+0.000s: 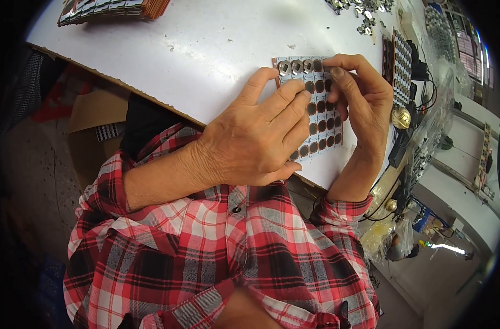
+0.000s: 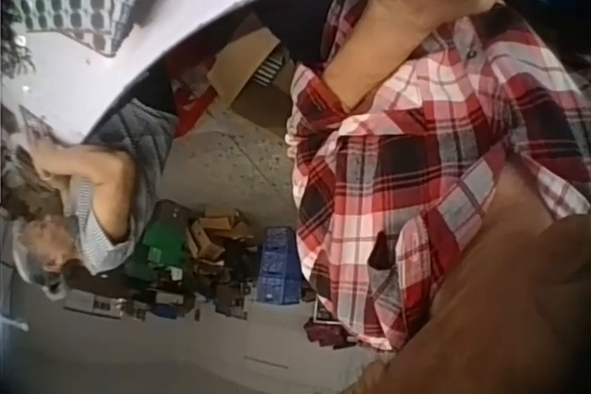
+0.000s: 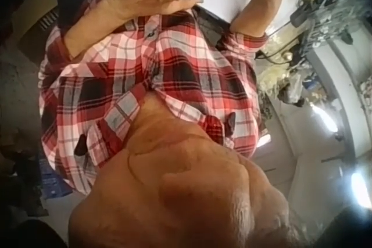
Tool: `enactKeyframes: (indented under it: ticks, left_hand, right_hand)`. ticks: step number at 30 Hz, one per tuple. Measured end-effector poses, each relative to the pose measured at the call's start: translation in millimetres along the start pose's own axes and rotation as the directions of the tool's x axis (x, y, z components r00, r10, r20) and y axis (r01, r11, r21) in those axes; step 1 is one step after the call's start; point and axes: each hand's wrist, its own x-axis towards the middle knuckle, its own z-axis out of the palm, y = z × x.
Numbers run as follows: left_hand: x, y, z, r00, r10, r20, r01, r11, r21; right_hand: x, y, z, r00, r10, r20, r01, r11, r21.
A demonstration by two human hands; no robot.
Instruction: Manually placing small metal washers or components into a perforated assembly tray at a workbench.
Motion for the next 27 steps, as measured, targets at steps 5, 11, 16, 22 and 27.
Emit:
enactKeyframes:
  ticks: [5,11,16,22,27]
  left_hand:
    - [0.0,-0.3,1.3,1.0,0.0,-0.027,-0.001,1.0,-0.026]
    - [0.3,-0.4,1.0,0.999,0.0,-0.033,-0.001,0.999,-0.035]
    - [0.4,-0.4,0.3,0.999,-0.002,-0.033,0.001,0.999,-0.034]
    - [0.3,0.5,0.6,1.0,-0.011,-0.02,0.01,1.0,-0.028]
    - [1.0,1.5,-2.0,1.0,-0.018,0.006,0.018,0.999,-0.035]
  right_hand:
    - [1.1,2.5,5.4,1.0,0.007,-0.019,-0.007,0.999,-0.034]
    - [2.8,5.3,7.9,0.999,-0.033,-0.025,0.03,0.995,-0.092]
    - [2.2,3.5,10.4,0.999,-0.033,-0.041,0.028,0.992,-0.125]
    - [3.4,18.1,12.3,0.97,-0.22,-0.099,0.193,0.953,-0.233]
    - [2.0,16.8,15.0,0.982,-0.105,-0.155,0.087,0.989,-0.118]
